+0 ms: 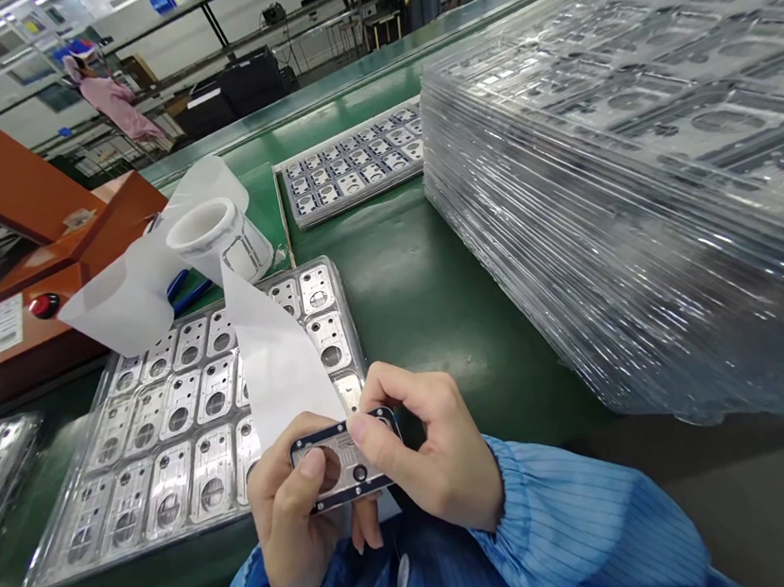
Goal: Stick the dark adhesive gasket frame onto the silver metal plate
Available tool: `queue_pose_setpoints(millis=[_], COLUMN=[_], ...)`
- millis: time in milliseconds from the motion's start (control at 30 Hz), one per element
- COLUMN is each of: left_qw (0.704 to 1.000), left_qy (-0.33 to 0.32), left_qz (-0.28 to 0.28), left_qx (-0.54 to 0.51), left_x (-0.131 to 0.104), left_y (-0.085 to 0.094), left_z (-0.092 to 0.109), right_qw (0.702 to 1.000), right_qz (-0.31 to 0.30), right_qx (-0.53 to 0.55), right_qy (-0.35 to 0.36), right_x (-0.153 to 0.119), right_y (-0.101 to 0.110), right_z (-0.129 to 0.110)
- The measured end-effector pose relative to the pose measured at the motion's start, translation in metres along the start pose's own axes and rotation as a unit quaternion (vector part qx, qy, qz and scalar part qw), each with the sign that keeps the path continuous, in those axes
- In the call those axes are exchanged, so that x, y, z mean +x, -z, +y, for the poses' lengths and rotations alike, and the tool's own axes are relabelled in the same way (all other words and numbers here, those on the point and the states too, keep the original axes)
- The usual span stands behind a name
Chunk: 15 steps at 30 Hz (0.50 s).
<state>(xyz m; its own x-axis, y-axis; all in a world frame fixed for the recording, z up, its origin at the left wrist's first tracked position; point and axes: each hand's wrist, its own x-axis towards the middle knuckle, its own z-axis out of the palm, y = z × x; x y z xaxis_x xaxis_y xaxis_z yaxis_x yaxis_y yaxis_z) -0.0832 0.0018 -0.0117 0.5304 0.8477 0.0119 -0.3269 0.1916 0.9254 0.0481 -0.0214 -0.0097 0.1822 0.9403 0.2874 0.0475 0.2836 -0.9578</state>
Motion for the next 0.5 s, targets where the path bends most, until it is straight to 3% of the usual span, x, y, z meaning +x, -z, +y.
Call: queue_pose_setpoints(millis=[333,500], left_qw=[1.000,1.000], left_qy=[-0.003,-0.002], left_qz=[-0.005,0.011], left_qx=[0.008,0.028], left_x=[0.003,-0.001], left_y=[0.002,-0.003], left_z=[-0.001,-0.007], right_qw=[1.000,0.998], right_qz=[0.002,0.012], right_qx=[-0.010,0.027], right_qy=[-0.005,-0.059], right_x=[-0.001,-0.015], right_y=[0.003,-0.007], right_z=[-0.001,0.000])
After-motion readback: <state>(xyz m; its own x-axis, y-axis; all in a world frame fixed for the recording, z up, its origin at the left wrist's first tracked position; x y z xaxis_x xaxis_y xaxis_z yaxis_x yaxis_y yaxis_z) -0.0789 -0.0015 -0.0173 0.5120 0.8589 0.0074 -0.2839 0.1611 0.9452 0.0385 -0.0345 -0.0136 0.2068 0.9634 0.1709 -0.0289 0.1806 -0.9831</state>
